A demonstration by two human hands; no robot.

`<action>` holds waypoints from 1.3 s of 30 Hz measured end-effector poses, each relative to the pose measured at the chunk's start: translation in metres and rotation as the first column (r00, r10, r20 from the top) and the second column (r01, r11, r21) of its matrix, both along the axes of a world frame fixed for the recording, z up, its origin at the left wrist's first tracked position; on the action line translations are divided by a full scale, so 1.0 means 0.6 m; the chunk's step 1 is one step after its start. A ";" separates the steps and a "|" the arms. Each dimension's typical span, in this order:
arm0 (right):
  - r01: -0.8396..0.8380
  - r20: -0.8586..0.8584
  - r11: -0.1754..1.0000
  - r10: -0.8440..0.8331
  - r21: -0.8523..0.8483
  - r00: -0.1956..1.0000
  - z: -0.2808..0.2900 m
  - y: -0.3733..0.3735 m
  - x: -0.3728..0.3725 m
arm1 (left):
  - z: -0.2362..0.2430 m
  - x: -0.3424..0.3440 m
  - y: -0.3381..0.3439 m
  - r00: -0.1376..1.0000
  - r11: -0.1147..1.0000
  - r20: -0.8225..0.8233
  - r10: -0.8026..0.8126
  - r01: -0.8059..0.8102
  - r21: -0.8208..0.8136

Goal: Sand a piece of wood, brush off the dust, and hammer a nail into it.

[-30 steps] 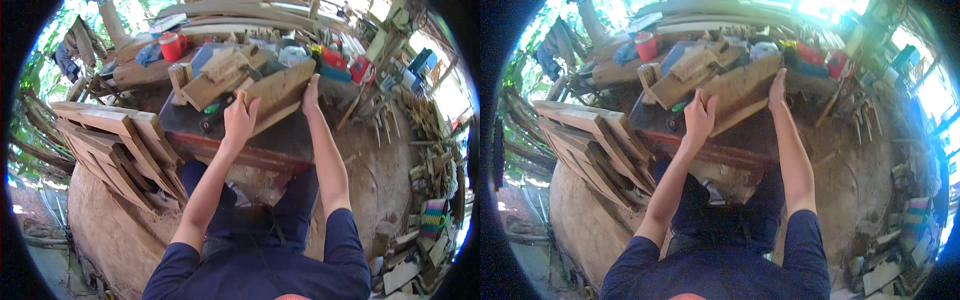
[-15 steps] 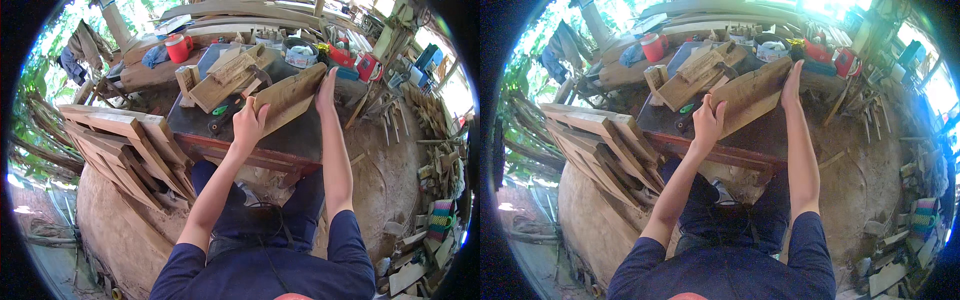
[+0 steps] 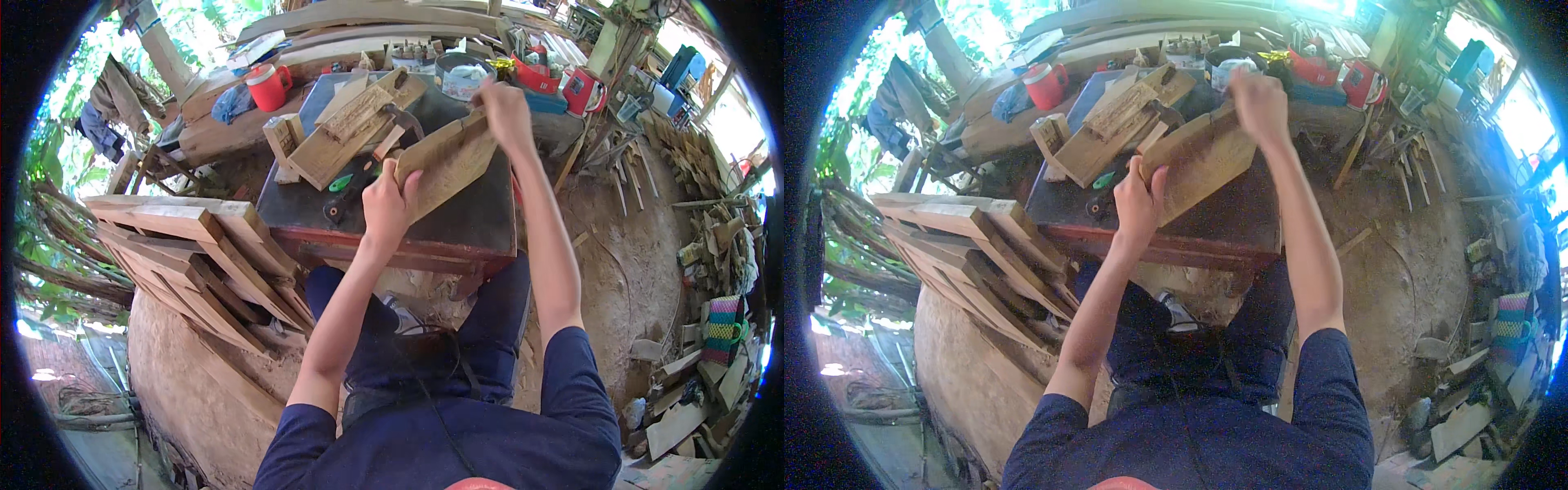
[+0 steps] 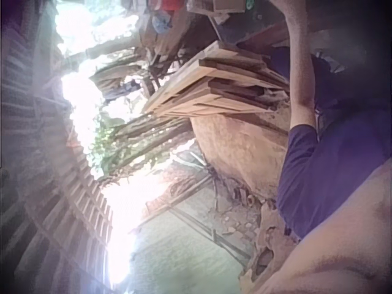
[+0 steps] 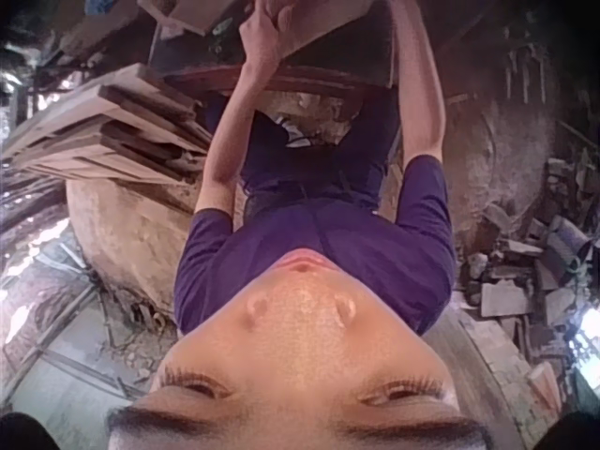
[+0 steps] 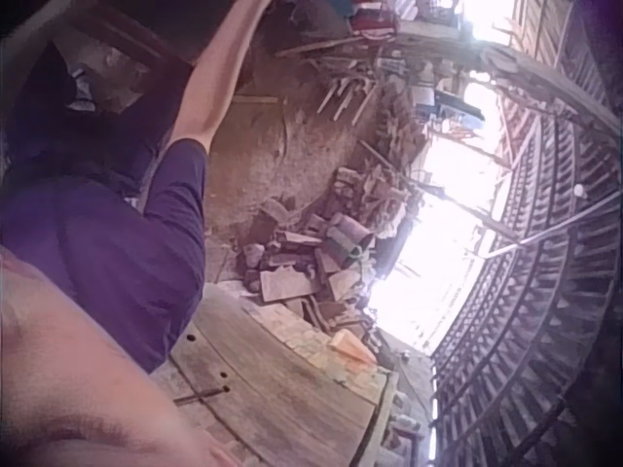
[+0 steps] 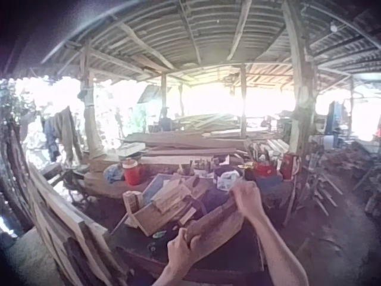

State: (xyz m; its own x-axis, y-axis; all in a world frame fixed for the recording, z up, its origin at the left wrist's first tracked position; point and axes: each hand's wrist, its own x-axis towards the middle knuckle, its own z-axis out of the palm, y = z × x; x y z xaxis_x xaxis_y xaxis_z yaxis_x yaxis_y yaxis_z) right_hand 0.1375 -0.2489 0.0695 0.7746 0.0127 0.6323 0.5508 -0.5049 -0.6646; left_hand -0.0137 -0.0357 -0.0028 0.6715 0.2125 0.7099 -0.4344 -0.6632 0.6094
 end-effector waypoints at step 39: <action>-0.172 0.381 0.880 0.358 -0.443 0.852 0.002 0.115 -0.144 | -0.028 -0.009 0.026 0.999 0.999 -0.031 0.012 -0.010 0.052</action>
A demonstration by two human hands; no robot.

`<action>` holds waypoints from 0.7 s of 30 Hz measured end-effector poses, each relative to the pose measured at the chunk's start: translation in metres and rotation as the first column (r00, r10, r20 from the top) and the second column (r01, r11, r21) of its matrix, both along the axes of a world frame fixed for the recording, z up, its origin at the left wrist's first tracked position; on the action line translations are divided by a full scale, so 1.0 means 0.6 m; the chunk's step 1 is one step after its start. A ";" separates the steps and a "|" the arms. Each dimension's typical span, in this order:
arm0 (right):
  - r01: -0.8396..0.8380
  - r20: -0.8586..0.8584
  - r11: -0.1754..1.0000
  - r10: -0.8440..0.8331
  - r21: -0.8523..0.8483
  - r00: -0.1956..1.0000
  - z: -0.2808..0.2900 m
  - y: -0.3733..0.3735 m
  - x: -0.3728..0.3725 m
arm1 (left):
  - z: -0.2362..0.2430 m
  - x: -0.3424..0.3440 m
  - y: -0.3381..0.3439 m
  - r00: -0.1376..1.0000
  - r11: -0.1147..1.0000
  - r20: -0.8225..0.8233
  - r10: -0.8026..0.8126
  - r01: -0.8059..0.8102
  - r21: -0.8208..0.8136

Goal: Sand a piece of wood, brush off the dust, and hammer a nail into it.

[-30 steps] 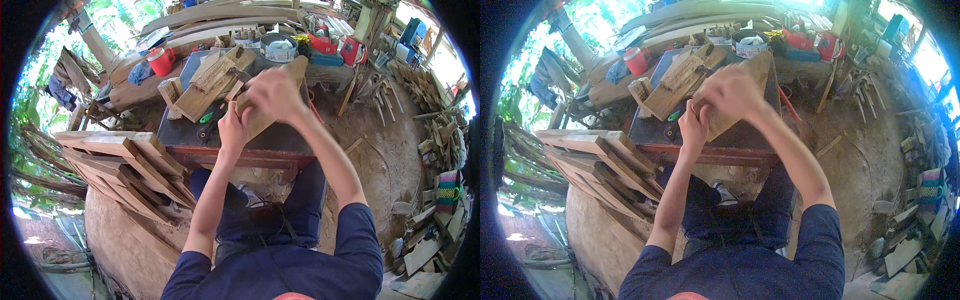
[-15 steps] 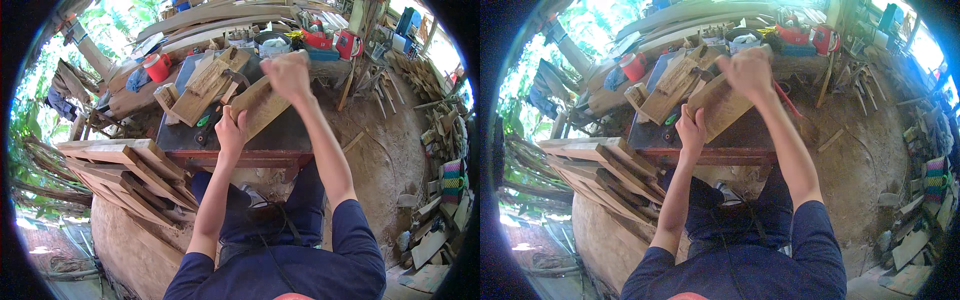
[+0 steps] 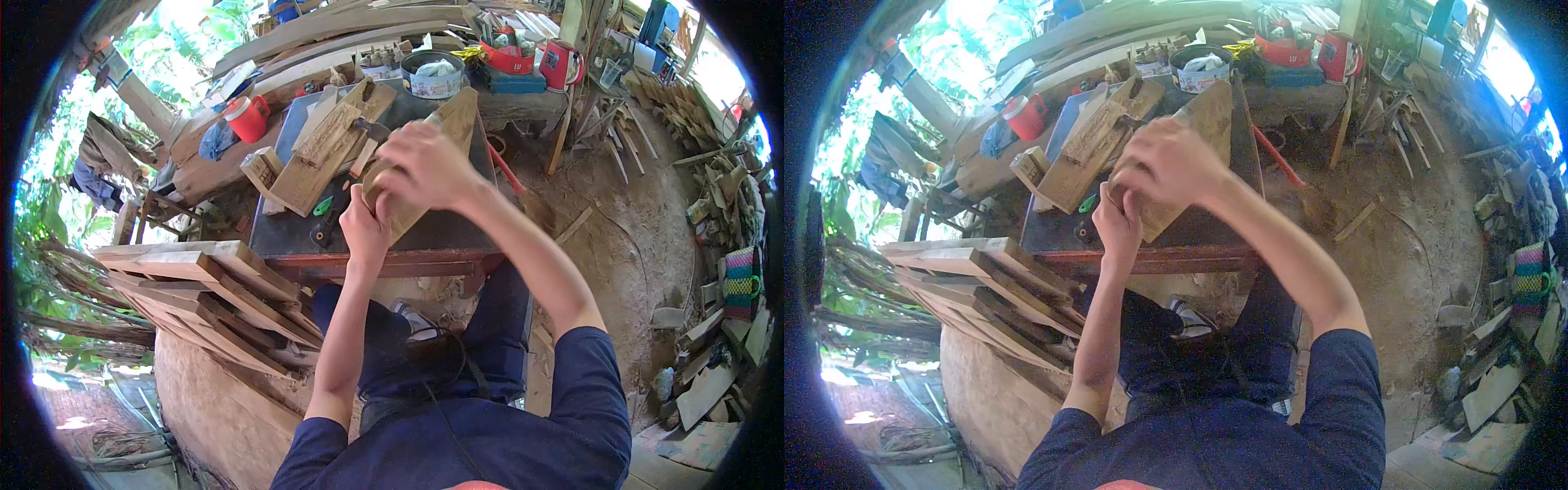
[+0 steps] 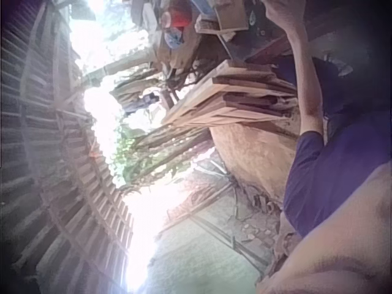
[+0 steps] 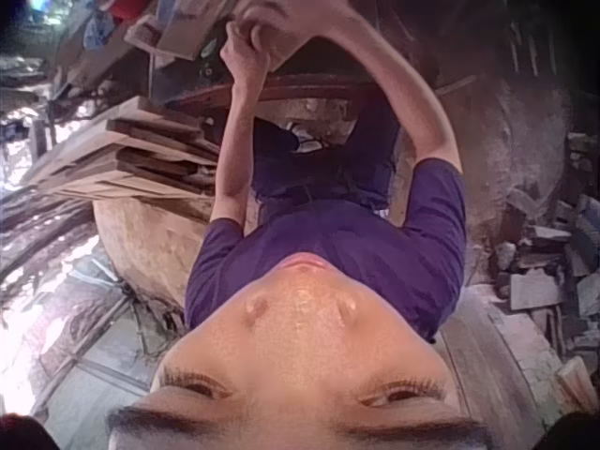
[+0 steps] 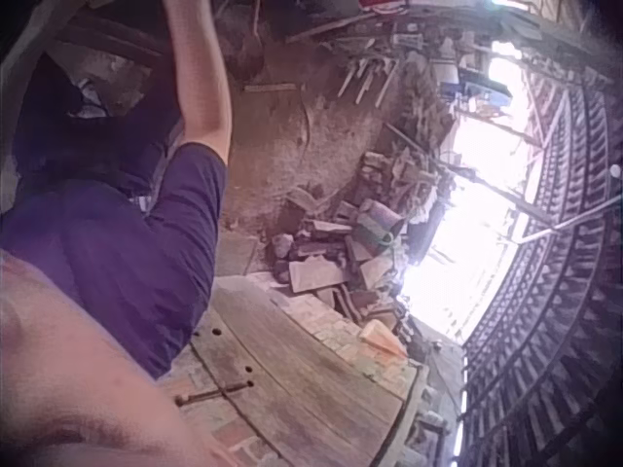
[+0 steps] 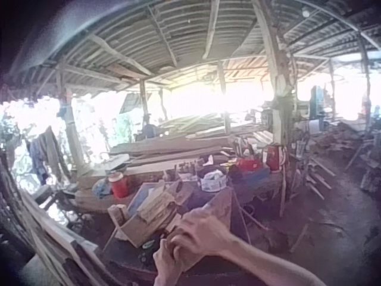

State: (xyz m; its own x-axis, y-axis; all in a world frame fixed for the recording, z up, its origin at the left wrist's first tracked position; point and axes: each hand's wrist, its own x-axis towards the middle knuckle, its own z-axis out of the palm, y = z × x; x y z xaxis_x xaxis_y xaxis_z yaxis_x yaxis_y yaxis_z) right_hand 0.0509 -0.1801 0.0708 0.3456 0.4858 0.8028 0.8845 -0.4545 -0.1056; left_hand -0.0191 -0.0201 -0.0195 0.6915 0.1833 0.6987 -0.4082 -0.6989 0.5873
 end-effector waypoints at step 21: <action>0.304 -0.338 0.895 -0.190 0.326 0.922 -0.045 -0.226 0.146 | 0.151 -0.035 -0.015 0.993 0.996 -0.095 -0.071 0.076 0.048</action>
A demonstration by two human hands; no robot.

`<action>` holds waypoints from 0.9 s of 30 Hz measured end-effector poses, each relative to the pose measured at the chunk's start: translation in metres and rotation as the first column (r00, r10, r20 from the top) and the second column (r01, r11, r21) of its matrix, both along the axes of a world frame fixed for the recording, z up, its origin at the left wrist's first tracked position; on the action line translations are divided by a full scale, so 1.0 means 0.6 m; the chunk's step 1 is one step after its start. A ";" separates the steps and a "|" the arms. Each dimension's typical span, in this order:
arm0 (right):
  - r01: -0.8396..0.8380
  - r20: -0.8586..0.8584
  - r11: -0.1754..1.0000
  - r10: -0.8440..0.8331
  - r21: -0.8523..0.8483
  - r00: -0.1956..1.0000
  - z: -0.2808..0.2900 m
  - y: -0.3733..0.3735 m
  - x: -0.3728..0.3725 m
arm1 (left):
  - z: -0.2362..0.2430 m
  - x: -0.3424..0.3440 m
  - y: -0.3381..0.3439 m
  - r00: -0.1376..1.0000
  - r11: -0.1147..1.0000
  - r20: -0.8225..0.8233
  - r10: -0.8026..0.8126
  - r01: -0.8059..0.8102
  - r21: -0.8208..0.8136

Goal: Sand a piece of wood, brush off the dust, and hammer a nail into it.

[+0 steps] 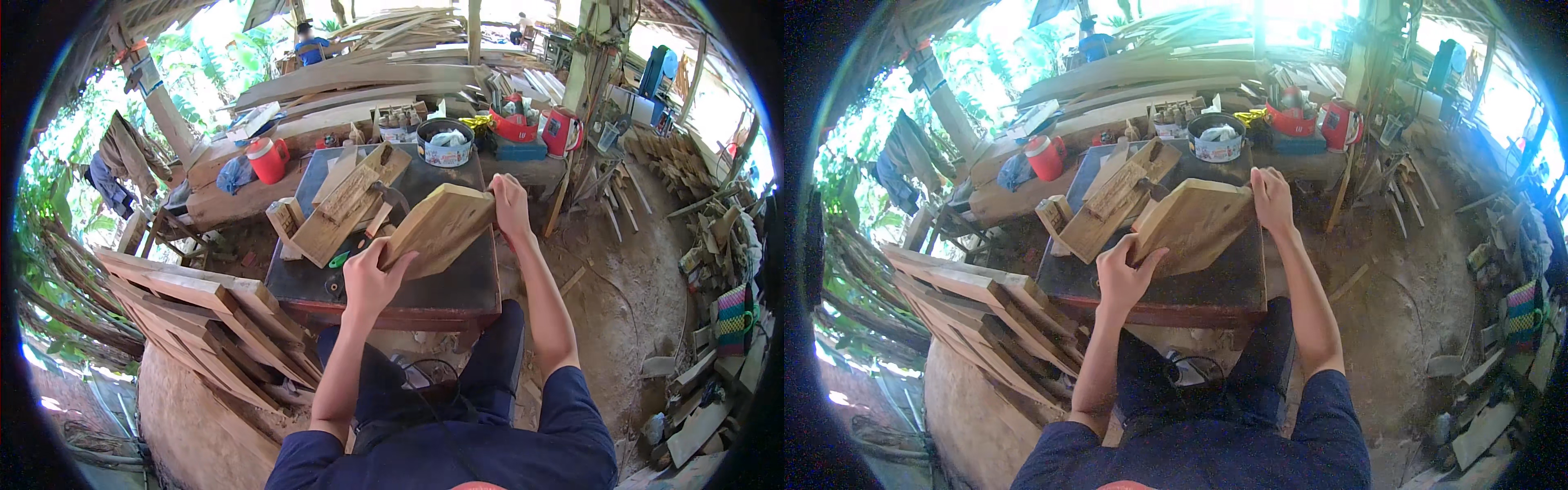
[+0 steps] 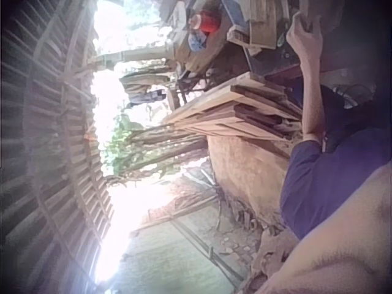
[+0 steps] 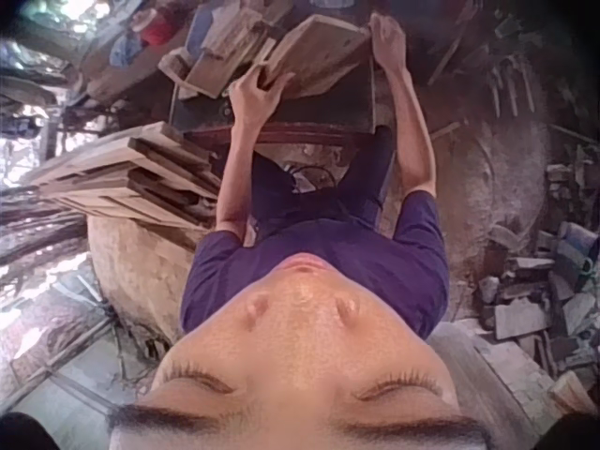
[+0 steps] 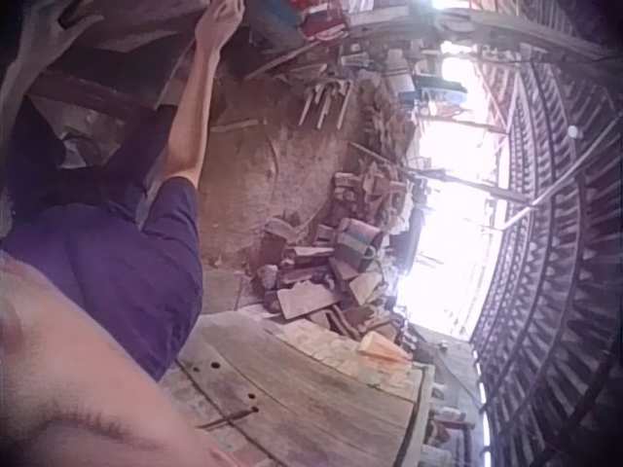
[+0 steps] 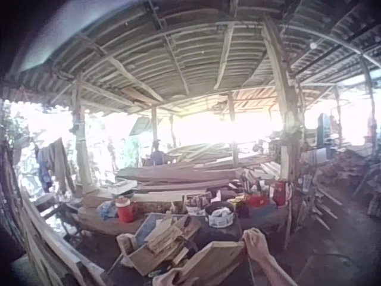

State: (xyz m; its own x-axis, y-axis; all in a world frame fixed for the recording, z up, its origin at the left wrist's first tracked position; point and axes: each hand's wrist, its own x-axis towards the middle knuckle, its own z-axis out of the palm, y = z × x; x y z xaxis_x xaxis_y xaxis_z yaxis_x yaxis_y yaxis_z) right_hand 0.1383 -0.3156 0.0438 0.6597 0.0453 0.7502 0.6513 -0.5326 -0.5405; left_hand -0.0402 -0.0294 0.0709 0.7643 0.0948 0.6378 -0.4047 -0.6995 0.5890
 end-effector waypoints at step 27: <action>0.004 -0.125 0.902 0.055 0.431 0.991 -0.002 0.094 -0.193 | 0.105 0.136 -0.041 0.954 0.950 -0.279 0.106 -0.014 0.313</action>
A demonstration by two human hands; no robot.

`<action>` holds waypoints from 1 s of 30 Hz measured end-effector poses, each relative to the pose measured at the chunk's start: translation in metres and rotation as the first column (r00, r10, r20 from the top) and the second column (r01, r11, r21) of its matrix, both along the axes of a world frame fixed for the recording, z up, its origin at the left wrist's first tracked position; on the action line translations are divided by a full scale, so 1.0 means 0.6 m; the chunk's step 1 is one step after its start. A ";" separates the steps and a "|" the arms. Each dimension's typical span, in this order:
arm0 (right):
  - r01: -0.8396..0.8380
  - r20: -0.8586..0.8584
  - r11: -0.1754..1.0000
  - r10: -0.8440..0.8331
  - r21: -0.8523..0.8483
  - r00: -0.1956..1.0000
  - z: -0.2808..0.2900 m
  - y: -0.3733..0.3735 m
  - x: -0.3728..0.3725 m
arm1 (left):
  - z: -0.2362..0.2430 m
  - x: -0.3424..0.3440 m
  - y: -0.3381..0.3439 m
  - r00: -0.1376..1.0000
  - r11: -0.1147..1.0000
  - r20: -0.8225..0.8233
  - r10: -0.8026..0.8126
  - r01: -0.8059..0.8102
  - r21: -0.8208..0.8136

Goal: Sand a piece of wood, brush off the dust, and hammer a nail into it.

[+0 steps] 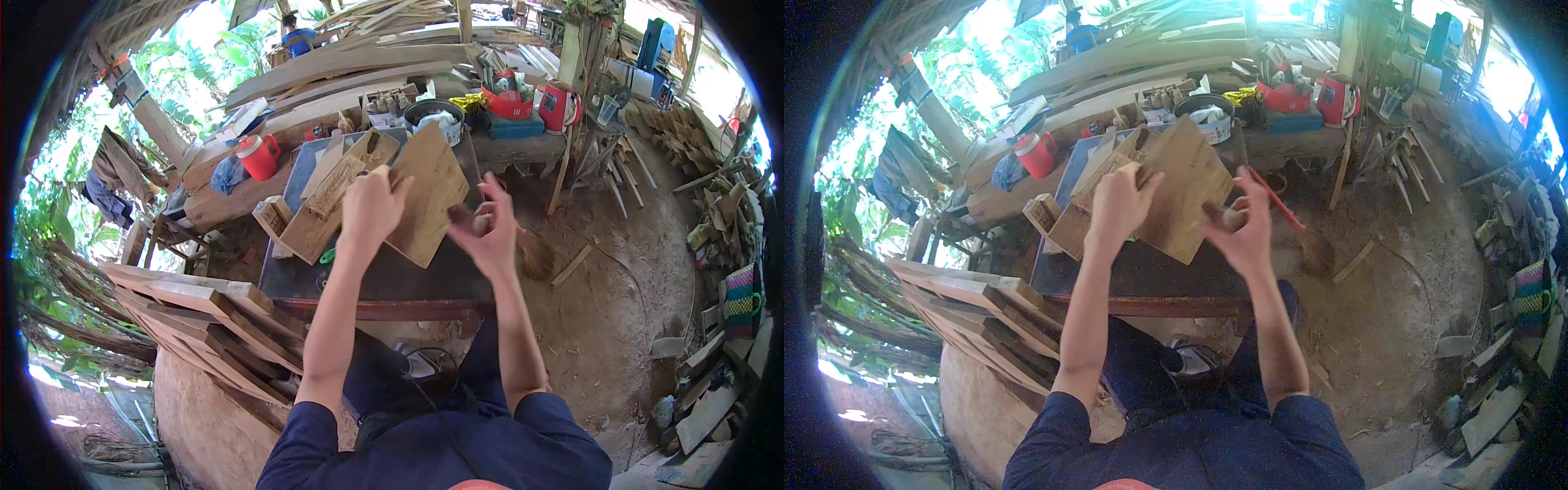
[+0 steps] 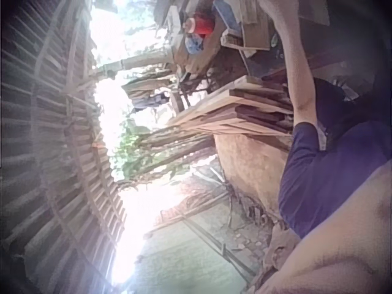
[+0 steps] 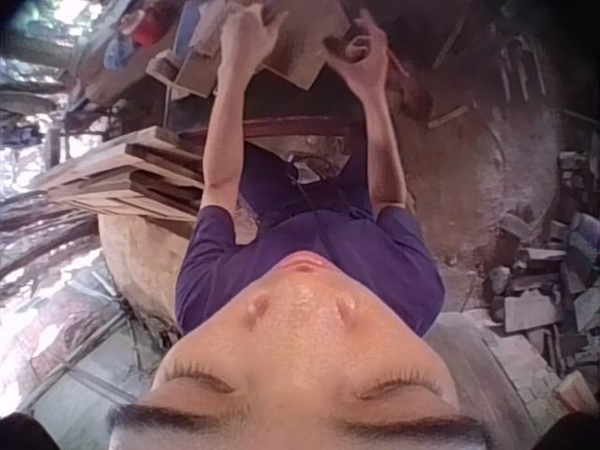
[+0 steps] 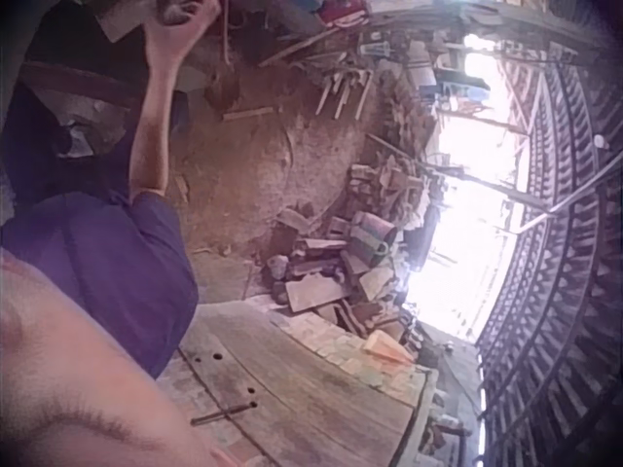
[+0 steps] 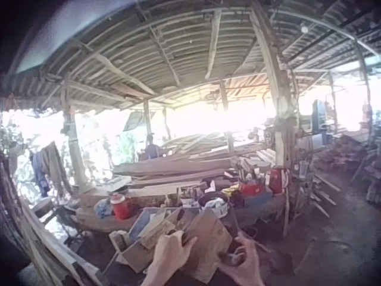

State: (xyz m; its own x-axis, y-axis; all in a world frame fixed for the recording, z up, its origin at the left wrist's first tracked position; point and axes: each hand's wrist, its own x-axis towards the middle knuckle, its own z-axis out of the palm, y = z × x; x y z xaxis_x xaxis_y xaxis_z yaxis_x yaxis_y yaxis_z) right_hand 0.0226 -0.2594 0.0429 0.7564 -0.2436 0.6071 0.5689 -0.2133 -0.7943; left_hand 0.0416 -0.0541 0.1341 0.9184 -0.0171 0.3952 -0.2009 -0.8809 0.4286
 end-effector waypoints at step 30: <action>-0.180 -0.175 0.275 0.042 -0.945 0.984 -0.175 0.063 -0.114 | -0.412 -0.270 0.005 0.890 0.083 -0.455 0.035 -0.457 -0.886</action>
State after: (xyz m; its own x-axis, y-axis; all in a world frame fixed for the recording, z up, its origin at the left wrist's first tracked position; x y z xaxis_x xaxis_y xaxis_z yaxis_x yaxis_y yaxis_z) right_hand -0.0460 -0.2216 -0.0620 0.7930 0.5481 0.2659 0.5912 -0.7977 -0.1188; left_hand -0.1202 -0.0509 -0.1133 0.8275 0.4241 -0.3678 0.2266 0.3472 0.9100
